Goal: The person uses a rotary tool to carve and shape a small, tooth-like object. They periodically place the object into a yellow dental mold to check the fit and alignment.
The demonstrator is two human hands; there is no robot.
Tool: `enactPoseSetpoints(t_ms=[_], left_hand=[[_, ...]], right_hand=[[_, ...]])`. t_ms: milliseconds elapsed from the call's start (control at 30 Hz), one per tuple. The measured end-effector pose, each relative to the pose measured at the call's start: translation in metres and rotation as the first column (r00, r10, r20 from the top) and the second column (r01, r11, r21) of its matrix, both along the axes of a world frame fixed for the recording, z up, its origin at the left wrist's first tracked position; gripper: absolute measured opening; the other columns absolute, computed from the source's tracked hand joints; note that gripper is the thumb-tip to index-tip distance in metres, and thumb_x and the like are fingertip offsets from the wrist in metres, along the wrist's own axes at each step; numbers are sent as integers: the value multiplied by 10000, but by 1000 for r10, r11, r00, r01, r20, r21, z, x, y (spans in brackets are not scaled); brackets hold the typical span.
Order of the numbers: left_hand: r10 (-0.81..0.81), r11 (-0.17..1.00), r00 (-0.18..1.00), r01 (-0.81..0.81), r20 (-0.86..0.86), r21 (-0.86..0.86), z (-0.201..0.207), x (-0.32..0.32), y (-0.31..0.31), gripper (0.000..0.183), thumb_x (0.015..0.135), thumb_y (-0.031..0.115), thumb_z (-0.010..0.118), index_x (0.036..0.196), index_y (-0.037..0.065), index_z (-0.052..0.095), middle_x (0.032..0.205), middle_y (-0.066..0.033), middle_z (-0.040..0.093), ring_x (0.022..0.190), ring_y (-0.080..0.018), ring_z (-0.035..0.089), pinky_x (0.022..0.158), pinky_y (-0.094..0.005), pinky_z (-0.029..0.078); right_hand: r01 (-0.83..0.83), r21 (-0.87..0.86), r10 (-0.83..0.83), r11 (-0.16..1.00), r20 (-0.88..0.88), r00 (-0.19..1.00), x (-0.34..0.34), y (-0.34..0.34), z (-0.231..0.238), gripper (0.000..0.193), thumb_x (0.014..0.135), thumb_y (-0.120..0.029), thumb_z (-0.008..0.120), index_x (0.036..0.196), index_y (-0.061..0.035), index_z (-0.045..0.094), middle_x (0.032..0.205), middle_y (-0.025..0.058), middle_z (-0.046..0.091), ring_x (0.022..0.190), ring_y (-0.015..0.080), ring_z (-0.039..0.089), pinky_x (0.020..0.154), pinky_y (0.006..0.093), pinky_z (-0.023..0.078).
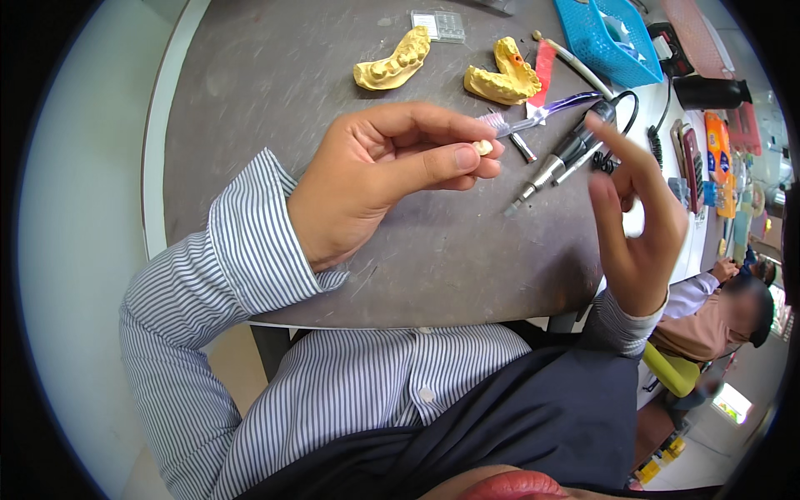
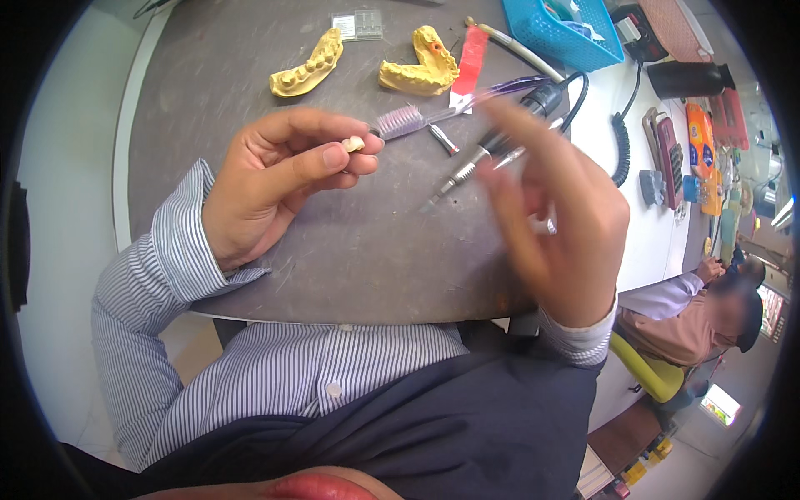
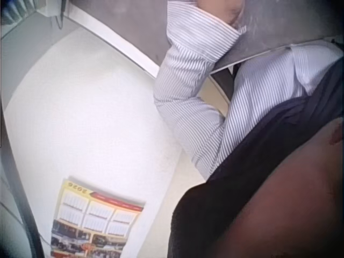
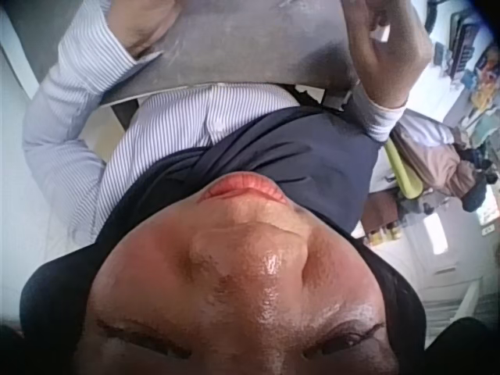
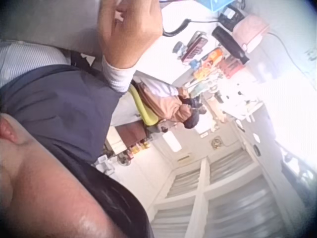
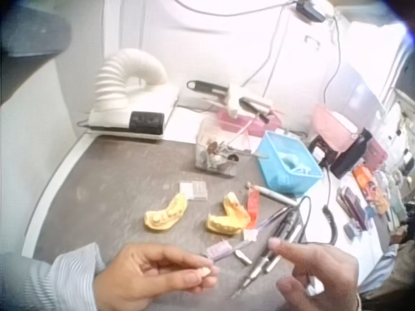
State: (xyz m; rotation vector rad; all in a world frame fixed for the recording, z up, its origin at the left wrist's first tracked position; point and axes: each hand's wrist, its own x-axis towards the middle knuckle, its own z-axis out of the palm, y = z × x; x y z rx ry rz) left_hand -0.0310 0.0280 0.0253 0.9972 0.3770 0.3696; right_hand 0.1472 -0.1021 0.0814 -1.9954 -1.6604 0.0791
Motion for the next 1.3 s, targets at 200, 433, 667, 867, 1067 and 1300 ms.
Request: enactPoseSetpoints(t_ms=[200,433,667,867,1067,1300], left_hand=[[28,1000,998,-28,-65,-1,-7,-4,0,209,828,85,521,1027,21,538,987,-117,582,893,-135,576,781,-227,465],[37,999,997,-38,-69,-9,-3,-4,-1,211,827,83,522,1029,23,537,988,-118,585,882,-132,581,773,-225,471],[-5,1000,1000,4,-26,-29,-1,-4,-1,203,822,72,523,1018,22,540,976,-117,589,884,-147,581,773,-246,472],[16,997,1000,-18,-21,-77,1,-6,-2,197,804,68,552,996,21,550,935,-118,600,865,-150,581,745,-257,477],[7,996,1000,-7,-4,-91,2,-6,-2,196,791,62,569,982,14,571,910,-110,608,821,-147,587,718,-251,481],[-12,1000,1000,12,-20,-16,3,-9,-1,205,785,44,567,987,7,579,940,-118,599,838,-161,586,733,-258,471]], right_hand=[[-527,722,810,448,-577,-101,-46,6,-11,500,815,-470,469,840,12,602,519,17,434,383,95,370,357,231,243],[-460,849,924,260,-357,-136,-50,24,-8,476,853,-451,410,849,-37,644,524,6,408,406,82,348,390,204,257],[-638,507,746,579,-15,665,3,37,-34,453,815,-453,476,964,-25,482,766,148,590,722,242,494,614,295,407],[-653,110,592,749,328,736,3,28,-22,457,851,-467,378,1052,-65,460,930,75,629,932,252,519,846,382,265],[-583,184,519,792,302,800,7,23,-21,489,860,-505,296,1011,-73,469,867,47,646,931,244,526,859,387,229],[-545,137,478,827,336,811,9,24,-16,514,849,-526,294,1002,-67,469,838,53,648,929,240,524,860,390,218]])
